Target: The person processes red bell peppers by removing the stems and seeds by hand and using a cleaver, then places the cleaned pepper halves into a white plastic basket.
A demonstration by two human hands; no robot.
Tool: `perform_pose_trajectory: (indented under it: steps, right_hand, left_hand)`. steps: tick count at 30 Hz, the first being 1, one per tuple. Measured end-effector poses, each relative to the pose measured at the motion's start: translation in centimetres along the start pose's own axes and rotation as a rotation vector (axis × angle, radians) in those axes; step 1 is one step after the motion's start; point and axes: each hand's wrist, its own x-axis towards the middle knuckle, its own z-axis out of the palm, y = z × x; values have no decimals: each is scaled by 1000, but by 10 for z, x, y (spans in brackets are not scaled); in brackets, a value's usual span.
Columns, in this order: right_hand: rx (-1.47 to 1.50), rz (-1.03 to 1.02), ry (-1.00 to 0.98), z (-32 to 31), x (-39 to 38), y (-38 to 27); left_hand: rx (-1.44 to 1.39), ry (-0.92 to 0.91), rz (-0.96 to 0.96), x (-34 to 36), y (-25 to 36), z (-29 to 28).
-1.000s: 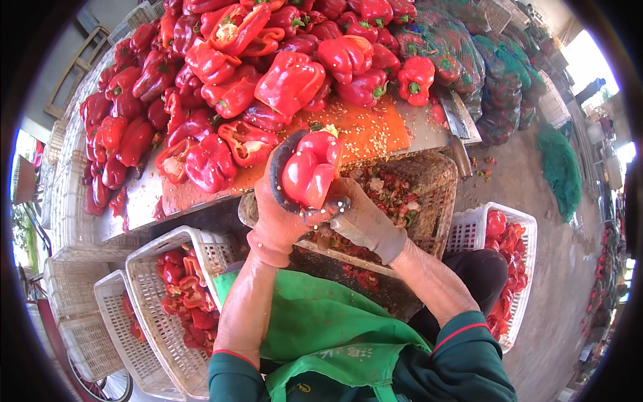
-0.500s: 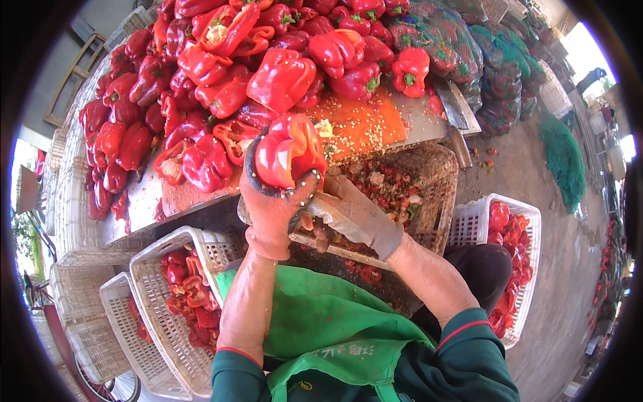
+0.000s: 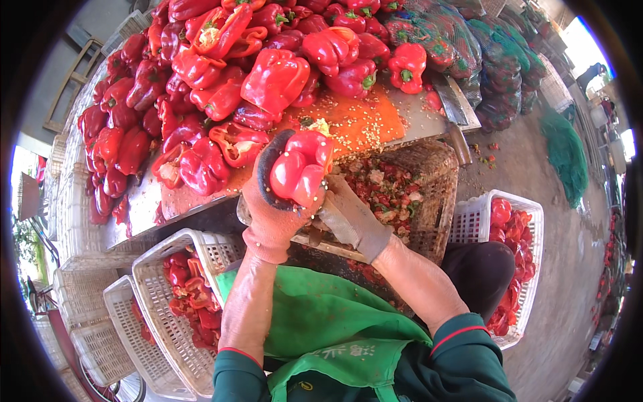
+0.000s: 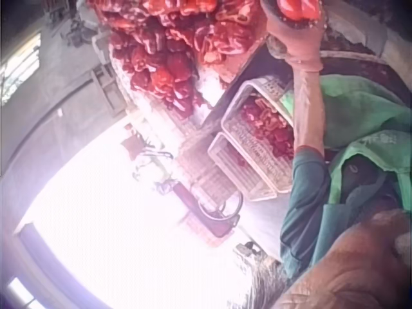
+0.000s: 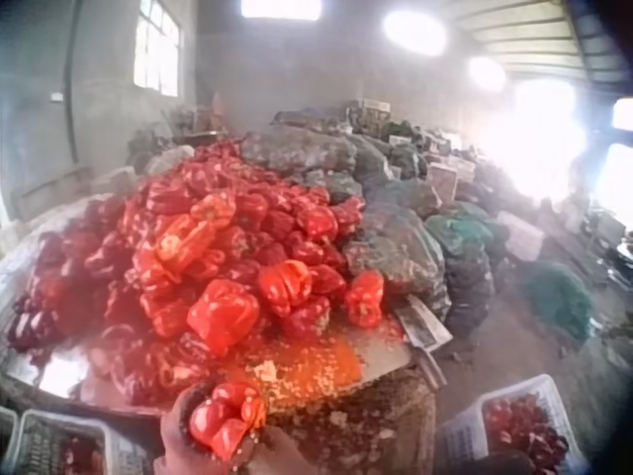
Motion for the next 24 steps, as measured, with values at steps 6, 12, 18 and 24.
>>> perform_pose_trajectory:
  steps: [6,12,18,24]
  right_hand:
    - [212,-217,-6,-25,4,65]
    - [-1215,-12,213,-72,-14,5]
    - [-588,-206,370,-39,-33,-59]
    - [-807,-646,268,7,-11,-50]
  left_hand:
    - [-25,-198,101,-9,18,18]
    - [-790,-10,-512,-6,-18,-5]
    - [-1269,-47,-616,-6,-12,5]
    - [-1234,-188,-650,-6,-17,10]
